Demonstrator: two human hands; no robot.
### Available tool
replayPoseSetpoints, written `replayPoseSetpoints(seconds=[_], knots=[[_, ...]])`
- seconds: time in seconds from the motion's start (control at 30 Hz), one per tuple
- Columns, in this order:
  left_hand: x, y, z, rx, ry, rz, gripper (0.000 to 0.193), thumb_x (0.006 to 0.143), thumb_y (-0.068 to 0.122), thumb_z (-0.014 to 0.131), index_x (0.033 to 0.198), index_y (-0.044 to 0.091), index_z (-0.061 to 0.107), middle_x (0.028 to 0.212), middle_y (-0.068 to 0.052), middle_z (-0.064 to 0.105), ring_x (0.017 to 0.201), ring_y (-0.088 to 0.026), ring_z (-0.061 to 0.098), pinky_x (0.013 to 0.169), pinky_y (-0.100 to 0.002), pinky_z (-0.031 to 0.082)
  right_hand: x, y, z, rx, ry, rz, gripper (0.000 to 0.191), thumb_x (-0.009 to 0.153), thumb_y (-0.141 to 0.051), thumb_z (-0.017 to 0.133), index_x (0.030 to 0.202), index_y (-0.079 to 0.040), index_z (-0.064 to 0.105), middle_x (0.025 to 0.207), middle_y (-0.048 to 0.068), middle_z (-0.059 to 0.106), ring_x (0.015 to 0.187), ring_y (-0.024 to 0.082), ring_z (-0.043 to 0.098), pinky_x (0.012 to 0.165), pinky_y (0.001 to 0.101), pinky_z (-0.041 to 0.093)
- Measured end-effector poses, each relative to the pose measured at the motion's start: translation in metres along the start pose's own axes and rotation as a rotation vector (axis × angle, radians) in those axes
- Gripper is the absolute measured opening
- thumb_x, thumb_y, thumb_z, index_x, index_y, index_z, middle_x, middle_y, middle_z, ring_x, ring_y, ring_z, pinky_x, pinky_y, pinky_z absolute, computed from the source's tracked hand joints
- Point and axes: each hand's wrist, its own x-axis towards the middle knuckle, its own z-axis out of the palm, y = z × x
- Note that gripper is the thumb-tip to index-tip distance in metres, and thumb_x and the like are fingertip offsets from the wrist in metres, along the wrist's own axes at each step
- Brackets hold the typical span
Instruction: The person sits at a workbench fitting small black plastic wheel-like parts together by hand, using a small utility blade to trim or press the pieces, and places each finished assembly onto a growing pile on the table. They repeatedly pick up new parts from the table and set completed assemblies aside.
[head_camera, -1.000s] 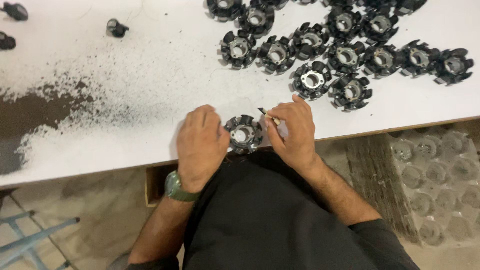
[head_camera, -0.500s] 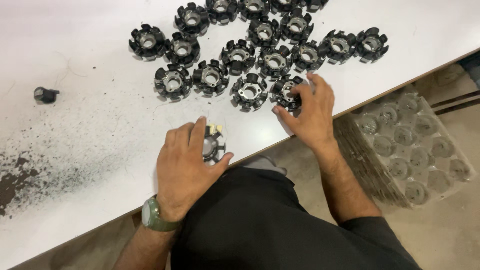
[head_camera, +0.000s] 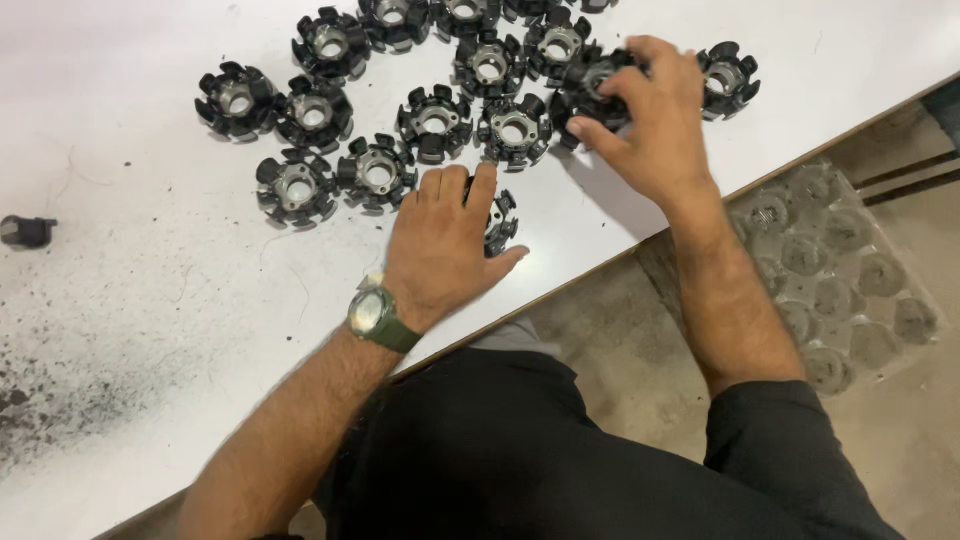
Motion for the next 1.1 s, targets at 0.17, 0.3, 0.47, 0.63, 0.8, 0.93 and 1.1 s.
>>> replayPoseSetpoints(seconds=[0.17, 0.3, 0.47, 0.63, 0.8, 0.93, 1.1], knots=[[-0.010, 0.003, -0.001, -0.108, 0.052, 0.048, 0.081, 0.070, 0.028, 0.087, 0.135, -0.002, 0.048, 0.128, -0.024, 0.055, 0.108, -0.039, 0.057, 0.086, -0.048, 0.052, 0.010, -0.001, 0.017, -0.122, -0.127, -0.044, 0.060, 0.071, -0.044, 0.095, 0.105, -0.001, 0.072, 0.149, 0.026, 0.046, 0.139, 0.044, 0.038, 0.118, 0.0703, 0.014], [-0.003, 0.004, -0.010, -0.196, 0.071, 0.026, 0.080, 0.070, 0.022, 0.087, 0.136, -0.002, 0.047, 0.124, -0.022, 0.056, 0.110, -0.039, 0.057, 0.092, -0.048, 0.052, 0.007, -0.004, 0.015, -0.123, -0.153, -0.064, 0.048, 0.077, -0.040, 0.095, 0.098, -0.004, 0.072, 0.154, 0.021, 0.045, 0.144, 0.040, 0.040, 0.122, 0.0684, 0.014], [0.046, -0.007, -0.012, -0.100, 0.222, 0.097, 0.083, 0.075, 0.025, 0.090, 0.138, -0.003, 0.045, 0.127, -0.023, 0.053, 0.115, -0.038, 0.054, 0.098, -0.048, 0.049, -0.001, 0.003, -0.005, -0.071, -0.004, -0.060, 0.050, 0.078, -0.034, 0.098, 0.115, -0.006, 0.078, 0.155, 0.018, 0.046, 0.146, 0.038, 0.041, 0.122, 0.0710, 0.010], [0.089, -0.008, 0.006, -0.087, 0.168, 0.097, 0.079, 0.074, 0.021, 0.089, 0.137, -0.002, 0.047, 0.125, -0.021, 0.054, 0.111, -0.038, 0.053, 0.090, -0.048, 0.050, 0.004, 0.062, -0.047, -0.162, 0.067, 0.099, 0.044, 0.084, -0.027, 0.095, 0.112, -0.001, 0.073, 0.150, 0.019, 0.048, 0.139, 0.041, 0.043, 0.120, 0.0602, 0.029], [0.078, 0.003, 0.015, -0.128, 0.145, 0.107, 0.079, 0.072, 0.019, 0.089, 0.137, -0.001, 0.047, 0.123, -0.020, 0.054, 0.110, -0.039, 0.054, 0.089, -0.048, 0.050, -0.021, 0.105, -0.054, -0.211, 0.062, 0.105, 0.042, 0.089, -0.025, 0.097, 0.109, 0.001, 0.071, 0.155, 0.020, 0.045, 0.138, 0.038, 0.048, 0.119, 0.0522, 0.042], [0.050, 0.035, 0.022, -0.213, 0.086, 0.270, 0.080, 0.071, 0.026, 0.089, 0.134, 0.001, 0.047, 0.125, -0.022, 0.053, 0.110, -0.036, 0.054, 0.087, -0.047, 0.051, -0.055, 0.108, -0.063, -0.294, 0.103, 0.139, 0.043, 0.088, -0.026, 0.094, 0.109, 0.003, 0.070, 0.156, 0.022, 0.043, 0.138, 0.038, 0.053, 0.114, 0.0471, 0.049], [0.069, 0.094, 0.063, -0.239, -0.173, 0.421, 0.075, 0.076, 0.027, 0.087, 0.134, 0.004, 0.046, 0.121, -0.020, 0.054, 0.100, -0.032, 0.057, 0.077, -0.044, 0.052, -0.047, 0.124, -0.080, -0.373, 0.113, 0.280, 0.043, 0.089, -0.030, 0.087, 0.109, 0.003, 0.068, 0.156, 0.023, 0.041, 0.136, 0.039, 0.057, 0.112, 0.0466, 0.051]])
